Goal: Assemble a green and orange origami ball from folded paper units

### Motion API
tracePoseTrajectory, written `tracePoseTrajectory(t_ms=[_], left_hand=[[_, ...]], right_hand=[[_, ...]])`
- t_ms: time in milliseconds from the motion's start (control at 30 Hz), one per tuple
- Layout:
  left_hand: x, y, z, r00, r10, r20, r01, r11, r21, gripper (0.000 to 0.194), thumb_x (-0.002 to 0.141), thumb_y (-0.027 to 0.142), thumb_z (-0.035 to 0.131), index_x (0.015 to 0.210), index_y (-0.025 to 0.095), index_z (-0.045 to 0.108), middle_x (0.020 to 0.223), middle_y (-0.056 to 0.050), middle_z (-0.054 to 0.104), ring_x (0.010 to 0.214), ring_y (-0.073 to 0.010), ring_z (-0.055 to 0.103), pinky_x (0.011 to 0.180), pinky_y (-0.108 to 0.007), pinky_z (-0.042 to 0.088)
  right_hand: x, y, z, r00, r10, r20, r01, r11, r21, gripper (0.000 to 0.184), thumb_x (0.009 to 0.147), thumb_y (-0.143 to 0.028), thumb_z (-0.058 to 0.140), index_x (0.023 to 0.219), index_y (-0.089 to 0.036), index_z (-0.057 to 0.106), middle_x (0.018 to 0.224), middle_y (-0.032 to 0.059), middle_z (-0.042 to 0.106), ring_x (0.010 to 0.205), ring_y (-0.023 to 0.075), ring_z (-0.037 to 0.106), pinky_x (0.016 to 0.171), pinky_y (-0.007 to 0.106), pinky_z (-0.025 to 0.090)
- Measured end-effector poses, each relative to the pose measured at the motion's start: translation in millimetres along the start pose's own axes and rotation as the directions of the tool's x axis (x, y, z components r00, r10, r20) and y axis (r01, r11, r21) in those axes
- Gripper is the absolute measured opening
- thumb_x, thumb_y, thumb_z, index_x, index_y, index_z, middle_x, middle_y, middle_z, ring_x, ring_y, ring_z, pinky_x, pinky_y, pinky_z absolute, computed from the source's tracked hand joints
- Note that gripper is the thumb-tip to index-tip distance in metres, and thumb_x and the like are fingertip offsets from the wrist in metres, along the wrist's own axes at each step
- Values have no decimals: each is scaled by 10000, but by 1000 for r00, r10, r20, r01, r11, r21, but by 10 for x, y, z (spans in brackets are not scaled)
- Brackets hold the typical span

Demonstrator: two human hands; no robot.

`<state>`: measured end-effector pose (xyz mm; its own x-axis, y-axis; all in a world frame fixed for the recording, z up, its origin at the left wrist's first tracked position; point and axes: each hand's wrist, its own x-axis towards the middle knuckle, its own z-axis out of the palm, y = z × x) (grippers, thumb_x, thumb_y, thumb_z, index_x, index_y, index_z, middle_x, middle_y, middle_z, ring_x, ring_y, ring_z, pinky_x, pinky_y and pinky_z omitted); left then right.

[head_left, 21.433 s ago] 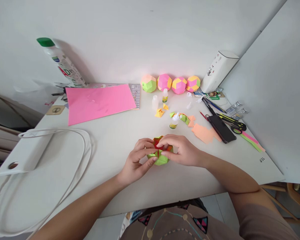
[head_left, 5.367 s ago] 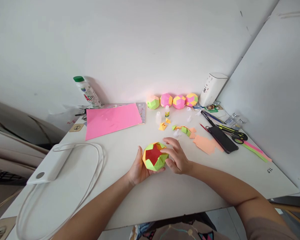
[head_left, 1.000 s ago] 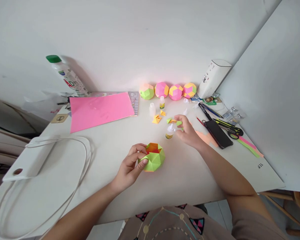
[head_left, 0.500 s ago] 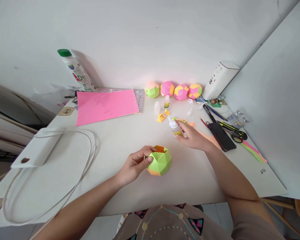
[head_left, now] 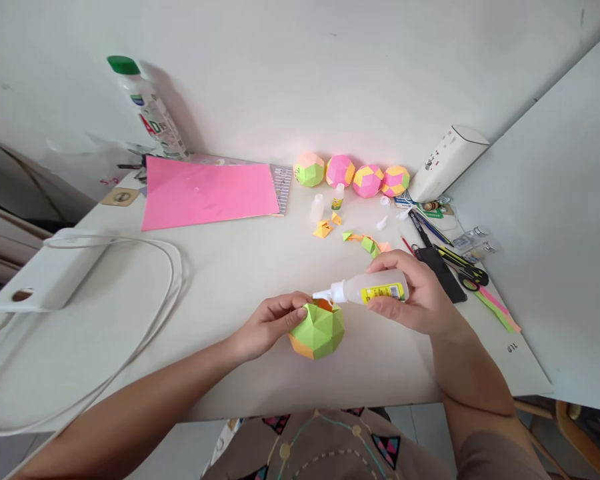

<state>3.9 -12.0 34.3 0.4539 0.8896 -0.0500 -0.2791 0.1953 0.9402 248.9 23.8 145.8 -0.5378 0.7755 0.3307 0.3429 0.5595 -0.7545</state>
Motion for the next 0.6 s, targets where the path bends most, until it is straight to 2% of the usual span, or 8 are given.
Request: tracePoseTrajectory(t_ms=[133,233,467,600], left_hand=[[5,33,17,999,-24,29,24,1000,-20,278,856,420,642,807,149,673,923,-64,653,830,-166,568,741,-275,452],[5,46,25,999,-29,38,31,998,-47,296,857,439,637,807,149,665,948,-69,656,852,-167,566,748,-275,450],[1,41,18,997,-47,53,49,998,-27,298,856,442,633,810,150,671,879,-57,631,794,-154,549,710,-264,463],[-2,41,26,998,-16,53,17,1000,-9,285,852,430,644,810,151,688,905,-65,615,831,-163,560,730,-269,480]], right_hand=[[25,19,97,998,65,3,-65,993,97,225,791,-292,704,921,-208,539,725,-33,546,508,82,456,452,223,360],[27,42,146,996,85,8,-86,992,95,243,779,-295,709,918,-208,528,698,-46,513,476,75,423,429,223,339],[43,50,249,994,3,-108,-3,1000,3,245,767,-297,704,917,-215,529,758,-20,552,514,85,443,444,225,362],[32,28,306,980,-42,-195,30,997,-66,240,765,-330,704,896,-230,531,703,-22,544,509,106,453,431,243,363]])
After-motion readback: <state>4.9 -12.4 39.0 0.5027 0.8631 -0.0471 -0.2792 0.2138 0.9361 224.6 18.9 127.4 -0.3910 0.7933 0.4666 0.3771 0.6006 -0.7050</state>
